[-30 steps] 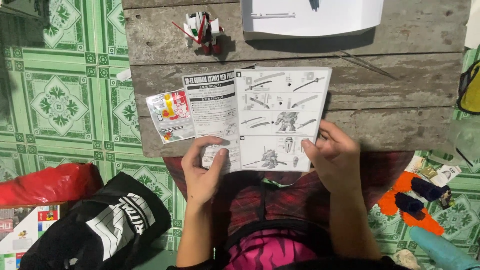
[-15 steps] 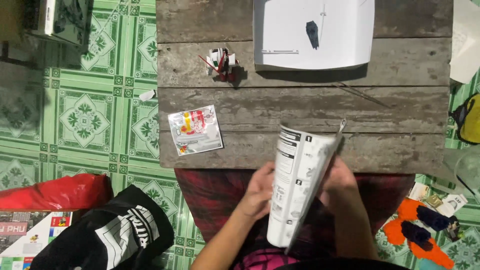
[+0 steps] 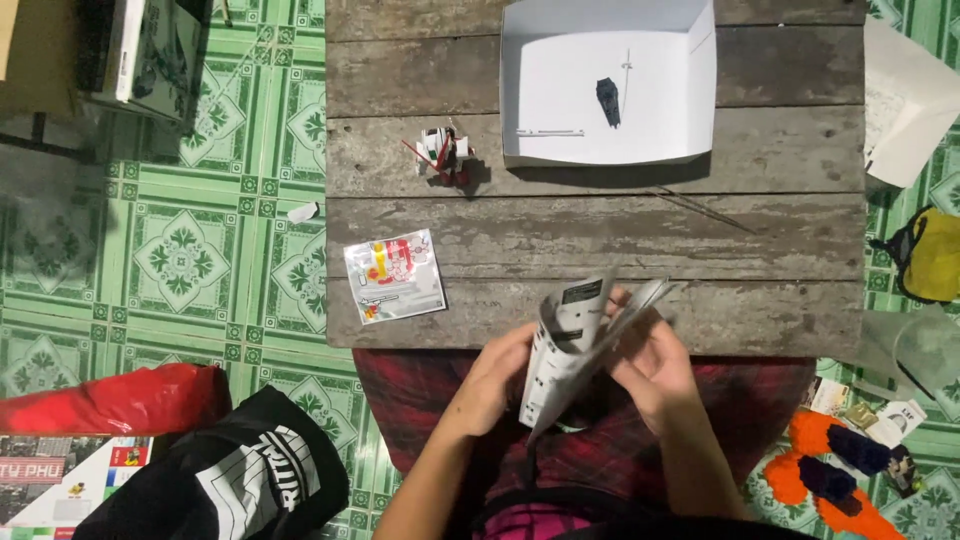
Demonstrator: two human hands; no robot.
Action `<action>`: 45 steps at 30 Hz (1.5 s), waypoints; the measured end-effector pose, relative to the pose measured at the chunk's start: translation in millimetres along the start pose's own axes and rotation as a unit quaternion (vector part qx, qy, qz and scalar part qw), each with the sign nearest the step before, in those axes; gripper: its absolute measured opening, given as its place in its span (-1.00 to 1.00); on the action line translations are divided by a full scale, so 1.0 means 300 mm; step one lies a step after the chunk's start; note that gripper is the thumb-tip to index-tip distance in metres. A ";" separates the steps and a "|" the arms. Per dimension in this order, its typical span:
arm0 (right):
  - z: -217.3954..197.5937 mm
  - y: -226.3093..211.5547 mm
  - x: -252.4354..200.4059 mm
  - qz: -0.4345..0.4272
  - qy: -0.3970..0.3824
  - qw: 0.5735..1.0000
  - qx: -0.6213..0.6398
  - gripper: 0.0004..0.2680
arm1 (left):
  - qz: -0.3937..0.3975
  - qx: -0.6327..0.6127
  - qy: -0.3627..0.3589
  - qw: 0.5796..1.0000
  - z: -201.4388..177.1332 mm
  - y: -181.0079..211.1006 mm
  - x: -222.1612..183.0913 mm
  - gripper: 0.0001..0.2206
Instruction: Assembling a plastic model kit and applying small decorative stickers using a precision tool while following instructions.
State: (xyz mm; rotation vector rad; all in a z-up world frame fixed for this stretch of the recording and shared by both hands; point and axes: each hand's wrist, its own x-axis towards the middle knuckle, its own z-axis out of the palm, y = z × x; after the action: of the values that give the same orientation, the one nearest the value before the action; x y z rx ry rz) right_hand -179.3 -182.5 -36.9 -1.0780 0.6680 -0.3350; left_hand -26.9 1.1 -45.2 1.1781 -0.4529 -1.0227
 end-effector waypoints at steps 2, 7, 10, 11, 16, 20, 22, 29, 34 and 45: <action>-0.020 0.006 0.011 0.009 0.013 1.000 -0.023 -0.57 | 0.011 -0.004 0.007 1.000 0.000 0.044 -0.007 -0.38; -0.014 -0.023 0.032 0.022 0.042 0.997 -0.066 -0.65 | 0.026 0.052 0.024 0.998 -0.018 0.069 -0.020 -0.27; -0.011 -0.027 0.038 -0.026 0.063 0.994 -0.083 -0.66 | 0.057 0.068 0.085 0.992 0.031 0.146 0.009 -0.45; -0.010 -0.029 0.040 -0.030 0.077 0.993 -0.083 -0.64 | 0.060 0.073 0.105 0.990 0.036 0.150 0.014 -0.47; -0.005 -0.054 0.043 -0.037 0.096 0.989 -0.109 -0.63 | 0.075 0.081 0.141 0.984 0.035 0.160 0.046 -0.50; -0.032 -0.043 0.039 -0.035 0.120 0.985 -0.116 -0.64 | 0.077 0.118 0.159 0.977 0.031 0.154 0.050 -0.48; -0.040 -0.049 0.038 -0.032 0.133 0.983 -0.124 -0.66 | 0.079 0.134 0.170 0.973 0.042 0.141 0.052 -0.46; -0.242 0.105 -0.026 -0.050 0.098 0.987 -0.120 -0.64 | 0.049 0.128 0.187 0.973 0.052 0.125 0.049 -0.35; -0.215 0.069 -0.072 -0.049 -0.012 0.998 0.022 -0.55 | 0.034 -0.032 0.043 0.998 0.048 0.163 0.056 -0.27; -0.059 -0.048 -0.029 -0.182 0.018 0.914 -0.362 -0.72 | 0.051 0.168 0.016 0.984 0.052 0.205 0.053 -0.86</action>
State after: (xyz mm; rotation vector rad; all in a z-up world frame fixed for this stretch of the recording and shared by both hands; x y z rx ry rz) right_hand -196.5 -196.5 -26.4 -1.9234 0.6332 -0.4424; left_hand -5.2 -18.9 13.4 1.4526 -0.6728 -0.8583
